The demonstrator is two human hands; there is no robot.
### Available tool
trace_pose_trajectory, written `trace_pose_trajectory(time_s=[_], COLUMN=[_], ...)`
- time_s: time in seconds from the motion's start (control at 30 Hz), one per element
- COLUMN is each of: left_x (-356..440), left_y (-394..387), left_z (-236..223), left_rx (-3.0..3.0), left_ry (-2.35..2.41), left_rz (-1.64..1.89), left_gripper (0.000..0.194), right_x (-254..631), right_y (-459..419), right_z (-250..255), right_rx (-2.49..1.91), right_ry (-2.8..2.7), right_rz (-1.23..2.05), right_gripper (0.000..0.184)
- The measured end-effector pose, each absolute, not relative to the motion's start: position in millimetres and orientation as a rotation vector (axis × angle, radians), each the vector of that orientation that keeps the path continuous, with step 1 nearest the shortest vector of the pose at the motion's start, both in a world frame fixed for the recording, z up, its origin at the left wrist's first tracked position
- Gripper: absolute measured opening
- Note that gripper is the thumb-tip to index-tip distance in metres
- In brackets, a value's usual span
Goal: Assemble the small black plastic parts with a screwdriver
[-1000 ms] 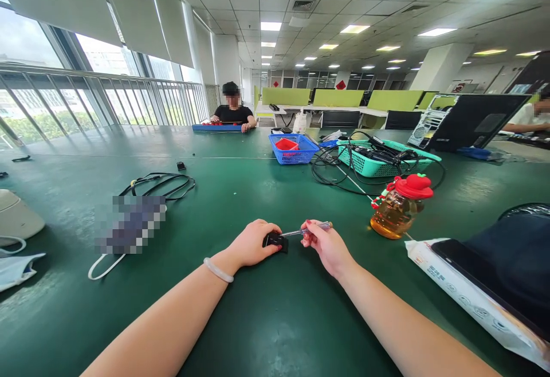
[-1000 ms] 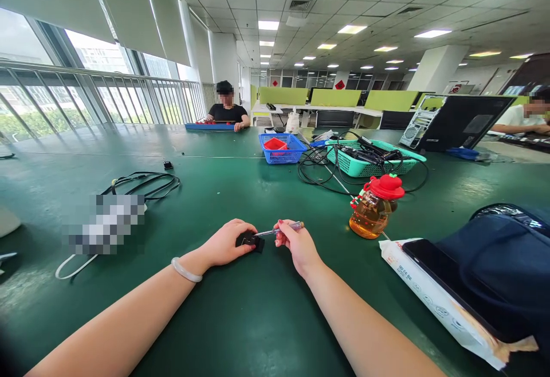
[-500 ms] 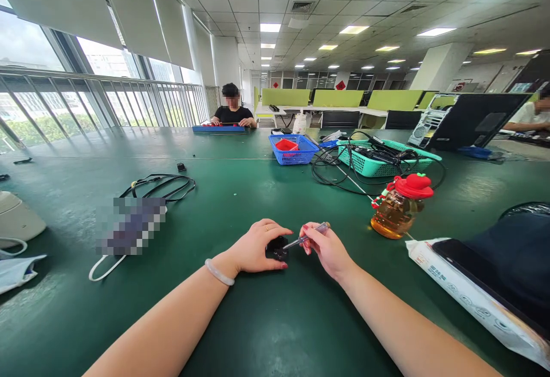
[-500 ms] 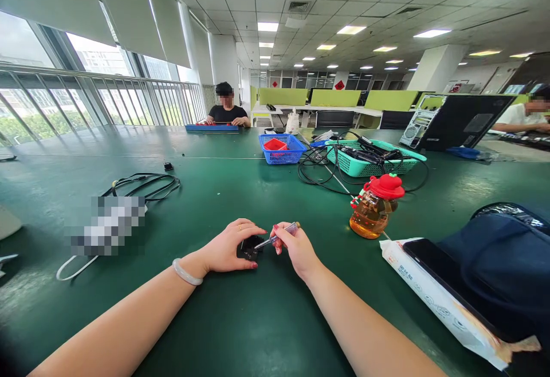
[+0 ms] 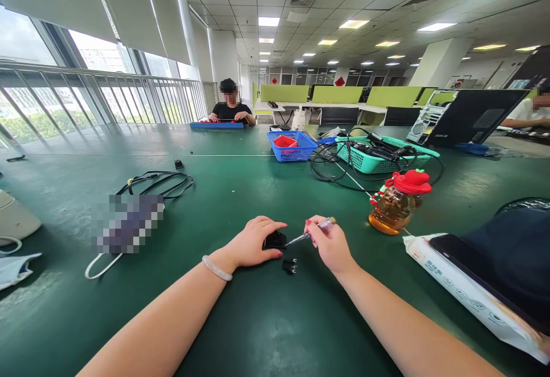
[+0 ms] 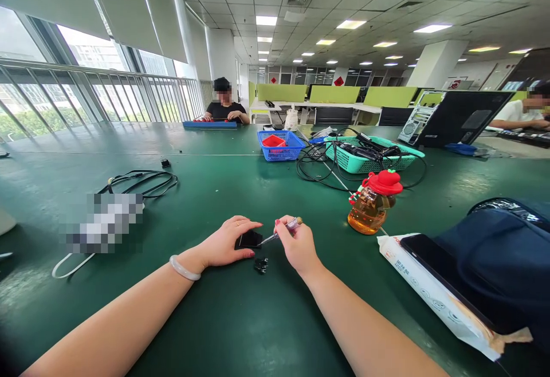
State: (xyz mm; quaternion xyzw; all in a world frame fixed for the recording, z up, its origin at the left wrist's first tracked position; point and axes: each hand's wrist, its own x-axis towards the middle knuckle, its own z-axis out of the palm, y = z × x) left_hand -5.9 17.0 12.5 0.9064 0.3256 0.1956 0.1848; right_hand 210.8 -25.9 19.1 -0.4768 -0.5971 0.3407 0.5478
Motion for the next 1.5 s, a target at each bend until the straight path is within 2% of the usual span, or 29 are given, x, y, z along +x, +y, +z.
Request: trace_pose_trajectory(time_s=[0.27, 0.47, 0.7, 0.87, 1.03, 1.5], left_x=[-5, -5, -4, -4, -3, -2], left_y=[22, 20, 20, 21, 22, 22], left_z=[5, 8, 9, 9, 10, 9], left_rx=[2.569, 2.592, 2.600, 2.610, 2.586, 2.643], left_ry=[1.071, 1.121, 1.170, 1.172, 1.174, 1.270], left_rz=[0.547, 0.555, 0.560, 0.536, 0.528, 0.491], left_gripper=[0.041, 0.042, 0.042, 0.042, 0.042, 0.045], right_x=[199, 194, 194, 201, 205, 203], right_y=[-44, -45, -44, -38, -31, -36], right_z=[26, 27, 29, 28, 22, 26], right_rx=[-1.107, -1.017, -1.090, -1.242, -1.285, -1.151], right_ry=[-1.991, -2.178, -2.118, -1.783, -1.554, -2.039], right_rz=[0.266, 0.116, 0.164, 0.415, 0.599, 0.255], right_gripper=[0.023, 0.021, 0.021, 0.029, 0.030, 0.016])
